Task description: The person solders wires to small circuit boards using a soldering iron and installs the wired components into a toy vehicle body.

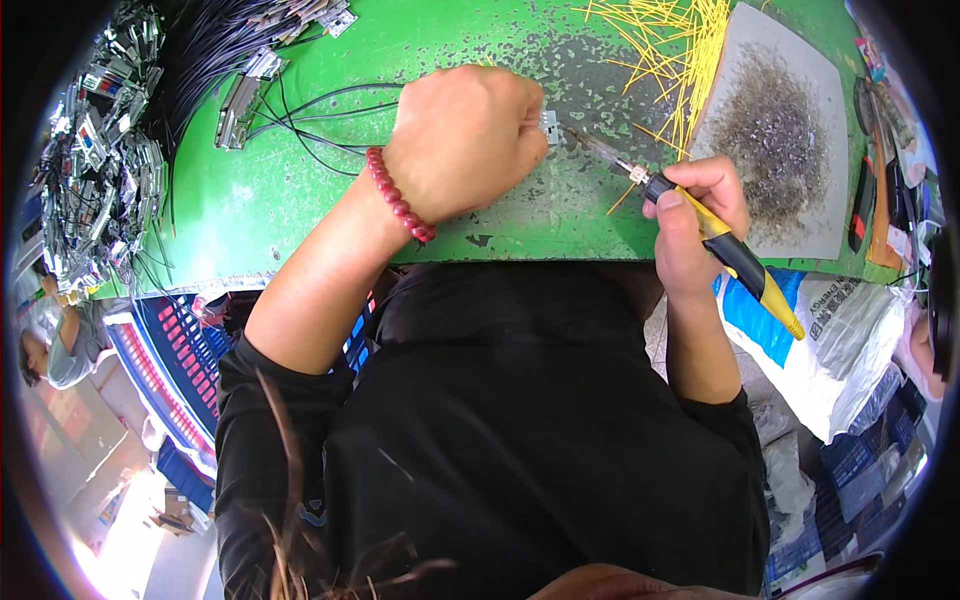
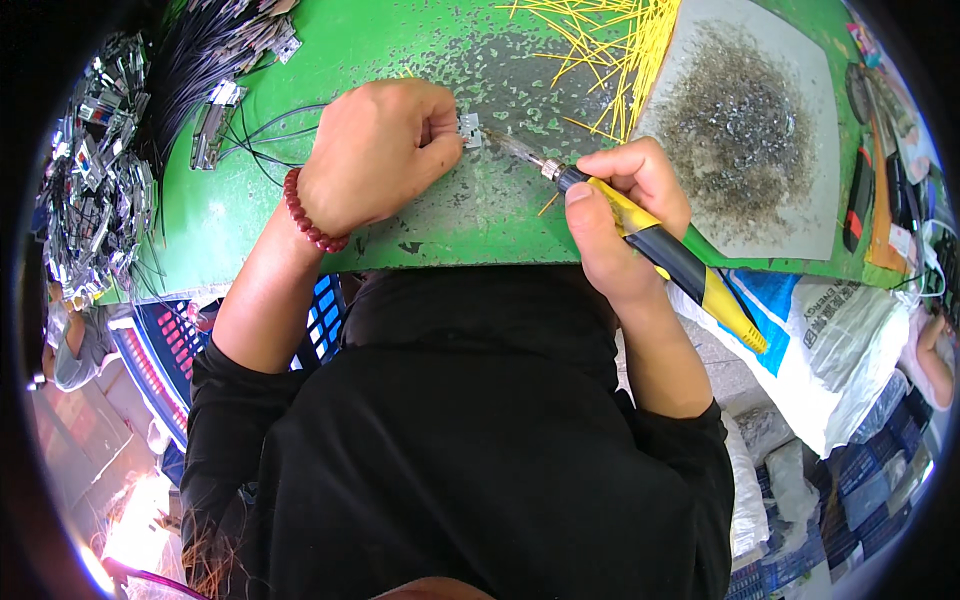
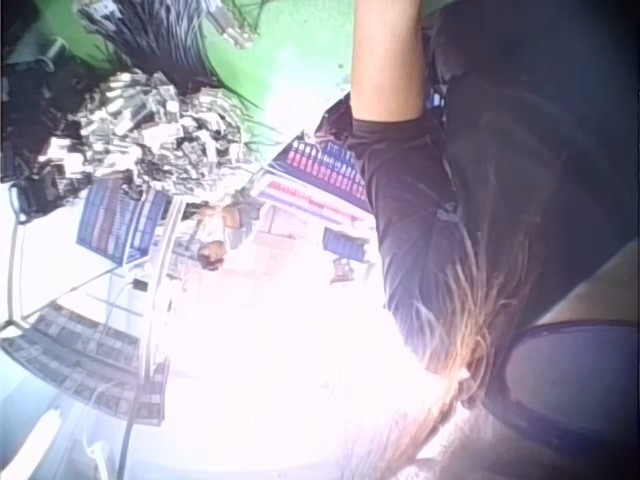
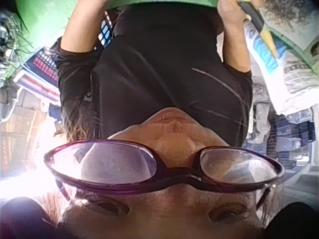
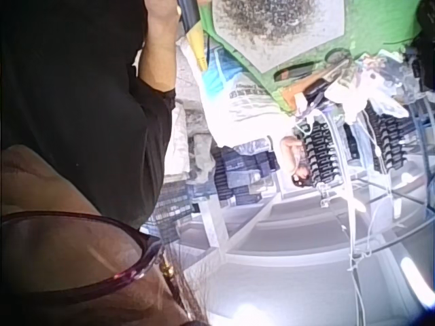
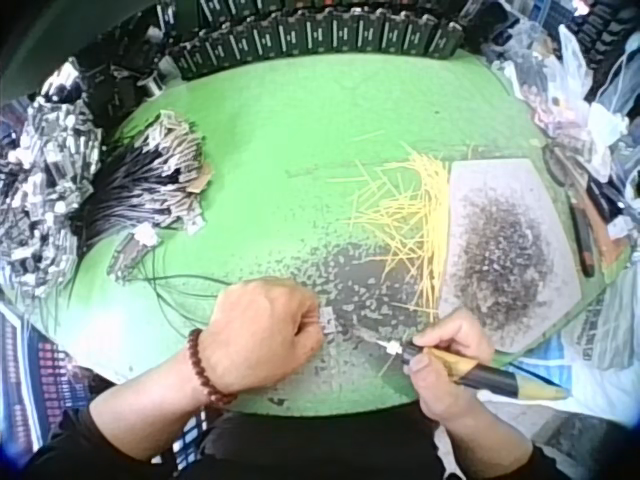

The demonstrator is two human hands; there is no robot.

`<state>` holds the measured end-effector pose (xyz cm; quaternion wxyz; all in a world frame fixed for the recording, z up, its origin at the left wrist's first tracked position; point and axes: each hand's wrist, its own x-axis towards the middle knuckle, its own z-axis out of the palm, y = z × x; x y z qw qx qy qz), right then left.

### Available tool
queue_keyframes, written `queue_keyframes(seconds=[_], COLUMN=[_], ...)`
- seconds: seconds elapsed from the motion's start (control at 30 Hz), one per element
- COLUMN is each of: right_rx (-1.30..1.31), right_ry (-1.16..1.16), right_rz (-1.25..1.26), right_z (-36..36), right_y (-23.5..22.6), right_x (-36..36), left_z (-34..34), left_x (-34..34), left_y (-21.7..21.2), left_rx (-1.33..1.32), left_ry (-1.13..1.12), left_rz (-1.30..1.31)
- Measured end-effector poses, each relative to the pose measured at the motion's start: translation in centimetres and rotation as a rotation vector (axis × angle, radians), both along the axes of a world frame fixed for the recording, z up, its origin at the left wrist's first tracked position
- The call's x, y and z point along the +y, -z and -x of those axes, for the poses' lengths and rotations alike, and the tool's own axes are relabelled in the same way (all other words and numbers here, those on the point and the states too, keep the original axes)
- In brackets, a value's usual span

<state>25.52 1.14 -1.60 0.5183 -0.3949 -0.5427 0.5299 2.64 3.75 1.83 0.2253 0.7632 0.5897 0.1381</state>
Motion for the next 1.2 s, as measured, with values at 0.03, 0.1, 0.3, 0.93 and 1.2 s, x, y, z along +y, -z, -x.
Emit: queue_keyframes(seconds=[0.03,0.1,0.3,0.93,1.2], right_rx=[0.006,0.007,-0.07,-0.089,-0.109], right_ry=[-0.004,-0.002,-0.001,-0.019,-0.036], right_rz=[-0.002,-0.004,-0.008,0.034,0.032], right_z=[0.0,0.1,-0.2,0.2,0.3], right_y=[0.0,-0.1,-0.3,-0.4,-0.3], right_x=[0.0,0.0,0.1,0.3,0.3], left_z=[0.0,0.0,0.1,0.5,0.6], left_x=[0.0,-0.1,-0.4,-0.5,-0.5], left_y=[-0.1,-0.1,0.0,0.3,0.6], left_rx=[0.007,0.012,-0.013,-0.031,-0.018], left_ry=[-0.001,0.0,0.007,-0.041,-0.034], left_rz=[-0.006,-0.012,-0.034,-0.071,-0.069])
